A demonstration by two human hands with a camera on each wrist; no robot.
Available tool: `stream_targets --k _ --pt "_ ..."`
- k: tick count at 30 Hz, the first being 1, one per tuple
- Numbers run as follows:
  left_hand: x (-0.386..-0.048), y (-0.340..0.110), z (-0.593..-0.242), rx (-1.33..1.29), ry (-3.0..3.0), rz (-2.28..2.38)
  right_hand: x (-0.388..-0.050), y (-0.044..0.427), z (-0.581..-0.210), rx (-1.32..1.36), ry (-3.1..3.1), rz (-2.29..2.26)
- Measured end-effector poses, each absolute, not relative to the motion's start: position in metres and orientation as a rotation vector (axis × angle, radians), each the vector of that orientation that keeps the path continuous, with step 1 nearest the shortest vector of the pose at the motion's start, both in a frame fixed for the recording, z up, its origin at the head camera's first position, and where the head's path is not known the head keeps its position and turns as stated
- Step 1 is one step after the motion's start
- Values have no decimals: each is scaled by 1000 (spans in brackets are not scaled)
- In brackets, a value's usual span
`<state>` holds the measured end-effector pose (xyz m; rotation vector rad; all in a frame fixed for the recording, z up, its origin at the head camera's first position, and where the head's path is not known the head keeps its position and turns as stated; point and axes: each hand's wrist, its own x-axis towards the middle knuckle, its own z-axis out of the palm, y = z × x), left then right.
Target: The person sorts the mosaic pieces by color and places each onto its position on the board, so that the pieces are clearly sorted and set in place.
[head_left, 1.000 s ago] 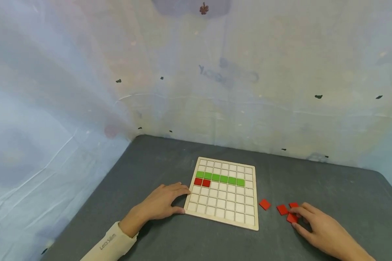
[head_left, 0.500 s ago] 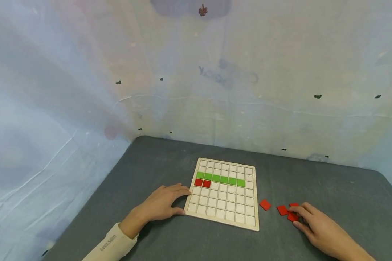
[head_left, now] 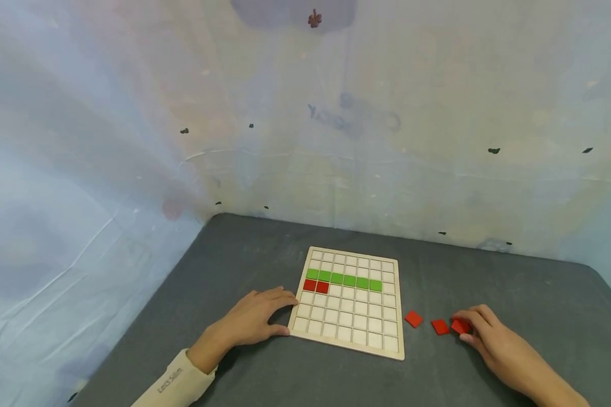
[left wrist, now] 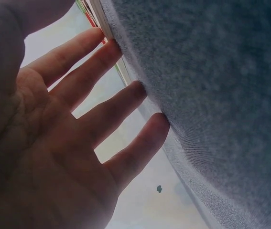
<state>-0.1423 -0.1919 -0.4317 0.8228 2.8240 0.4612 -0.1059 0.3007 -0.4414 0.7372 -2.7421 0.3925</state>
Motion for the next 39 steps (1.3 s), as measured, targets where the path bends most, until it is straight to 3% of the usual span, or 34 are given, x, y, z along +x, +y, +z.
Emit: stream_targets --k 39 --pt "-142 -193 -432 814 2790 459 -104 294 -439 695 -2822 340"
